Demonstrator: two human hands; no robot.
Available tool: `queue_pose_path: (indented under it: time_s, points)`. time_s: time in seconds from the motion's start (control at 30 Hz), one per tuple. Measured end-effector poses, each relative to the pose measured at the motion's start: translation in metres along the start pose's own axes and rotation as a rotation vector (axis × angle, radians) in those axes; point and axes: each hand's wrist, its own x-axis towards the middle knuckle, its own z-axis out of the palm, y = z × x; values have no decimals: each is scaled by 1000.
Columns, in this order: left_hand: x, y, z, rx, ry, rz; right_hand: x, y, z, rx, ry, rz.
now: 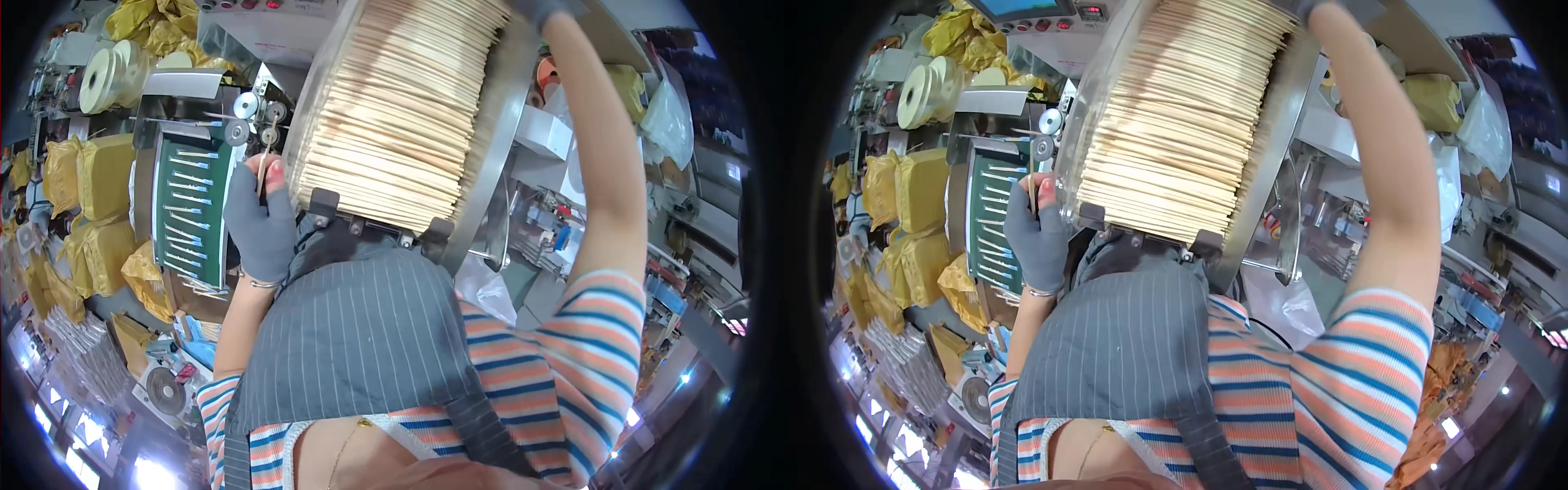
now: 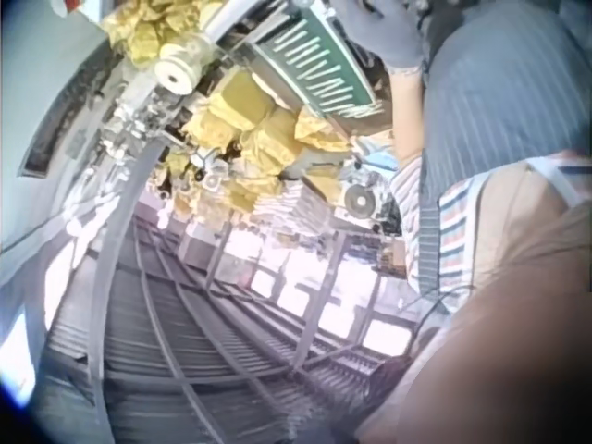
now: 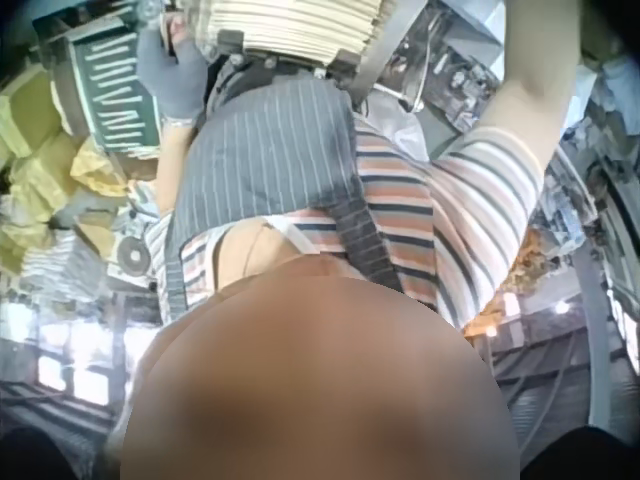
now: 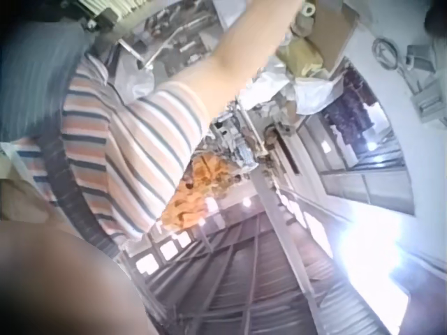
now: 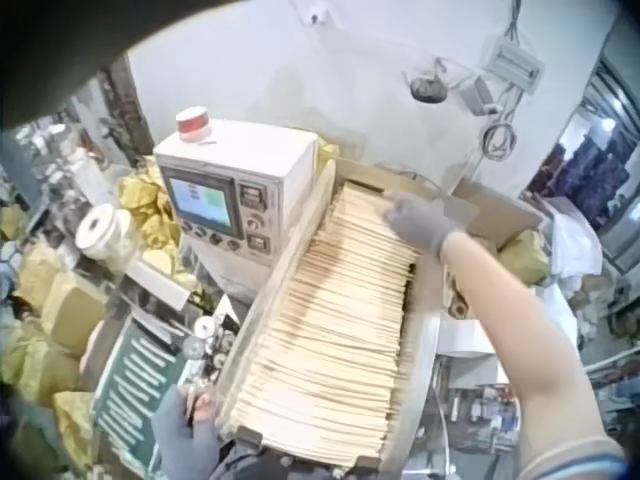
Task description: Sorting and packaging bulk disposable chopsticks into plastic bags, sealing boxes, and feeding an automated packaging machine.
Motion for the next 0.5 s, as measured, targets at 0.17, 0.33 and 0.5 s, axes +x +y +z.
queue_pose_path:
  time_s: [0.17, 0.33, 0.5]
  points:
    - [-4, -5, -3, 69, 61, -22, 55, 3, 11, 64, 234, 100]
    - [-3, -5, -11, 79, 66, -65, 55, -77, 15, 208, -119, 435]
    - [7, -2, 3, 3, 19, 29, 49, -44, 56, 196, -46, 443]
